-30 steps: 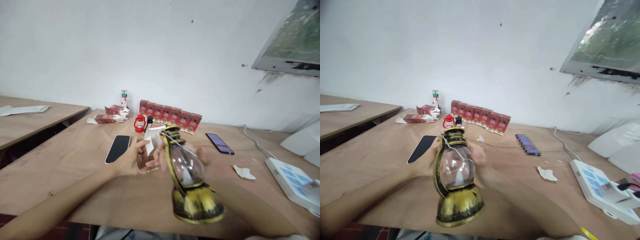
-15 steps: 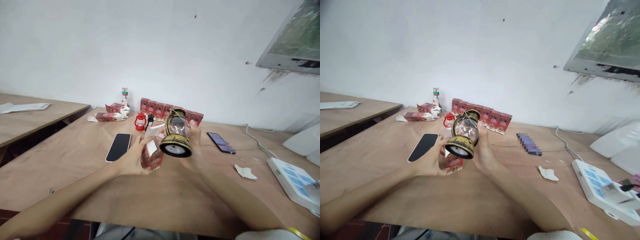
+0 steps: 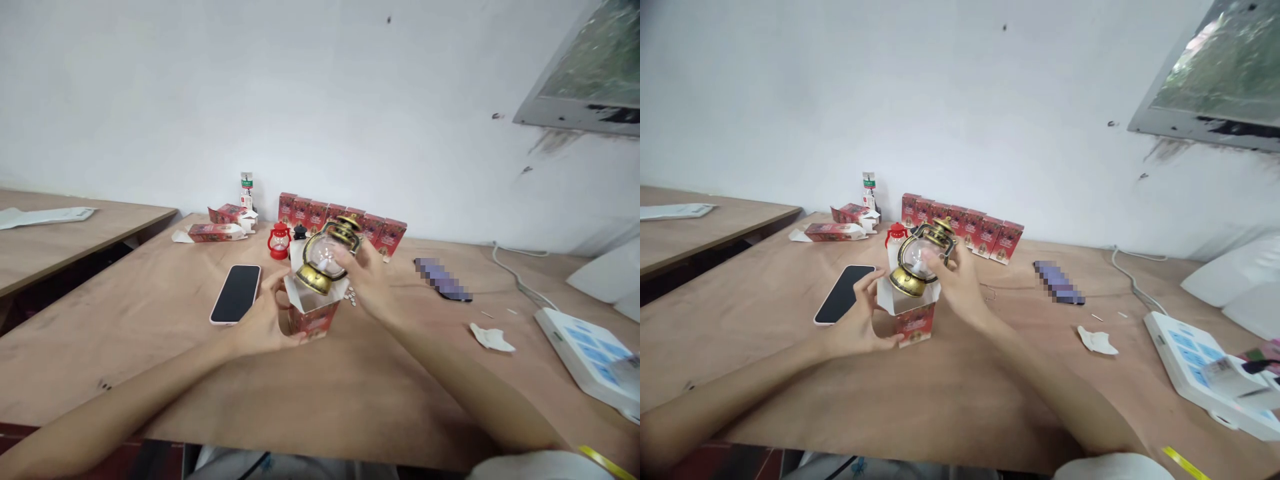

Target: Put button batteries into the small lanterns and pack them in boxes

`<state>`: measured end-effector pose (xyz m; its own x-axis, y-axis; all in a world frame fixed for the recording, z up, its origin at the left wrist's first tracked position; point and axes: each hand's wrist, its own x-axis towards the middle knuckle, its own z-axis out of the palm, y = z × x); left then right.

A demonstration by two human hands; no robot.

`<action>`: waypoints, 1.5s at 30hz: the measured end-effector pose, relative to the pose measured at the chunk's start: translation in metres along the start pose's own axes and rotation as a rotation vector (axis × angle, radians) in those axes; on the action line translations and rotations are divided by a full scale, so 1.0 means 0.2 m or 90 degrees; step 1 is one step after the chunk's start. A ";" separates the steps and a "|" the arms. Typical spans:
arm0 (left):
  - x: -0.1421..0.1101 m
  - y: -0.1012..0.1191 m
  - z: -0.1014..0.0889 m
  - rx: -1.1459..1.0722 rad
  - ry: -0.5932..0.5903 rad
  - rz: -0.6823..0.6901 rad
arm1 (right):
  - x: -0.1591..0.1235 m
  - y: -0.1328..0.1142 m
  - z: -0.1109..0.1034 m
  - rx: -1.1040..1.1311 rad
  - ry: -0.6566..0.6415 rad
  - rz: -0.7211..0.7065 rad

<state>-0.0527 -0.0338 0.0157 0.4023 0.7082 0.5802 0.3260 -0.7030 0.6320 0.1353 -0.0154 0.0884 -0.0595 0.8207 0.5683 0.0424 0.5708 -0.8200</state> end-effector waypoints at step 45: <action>0.03 -0.03 -0.05 0.033 -0.045 0.048 | 0.10 0.07 -0.12 -0.095 -0.295 0.000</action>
<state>-0.0612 -0.0252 0.0215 0.4858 0.6484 0.5861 0.3355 -0.7575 0.5600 0.1590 0.0098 0.0897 -0.4953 0.7427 0.4507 0.1829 0.5963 -0.7816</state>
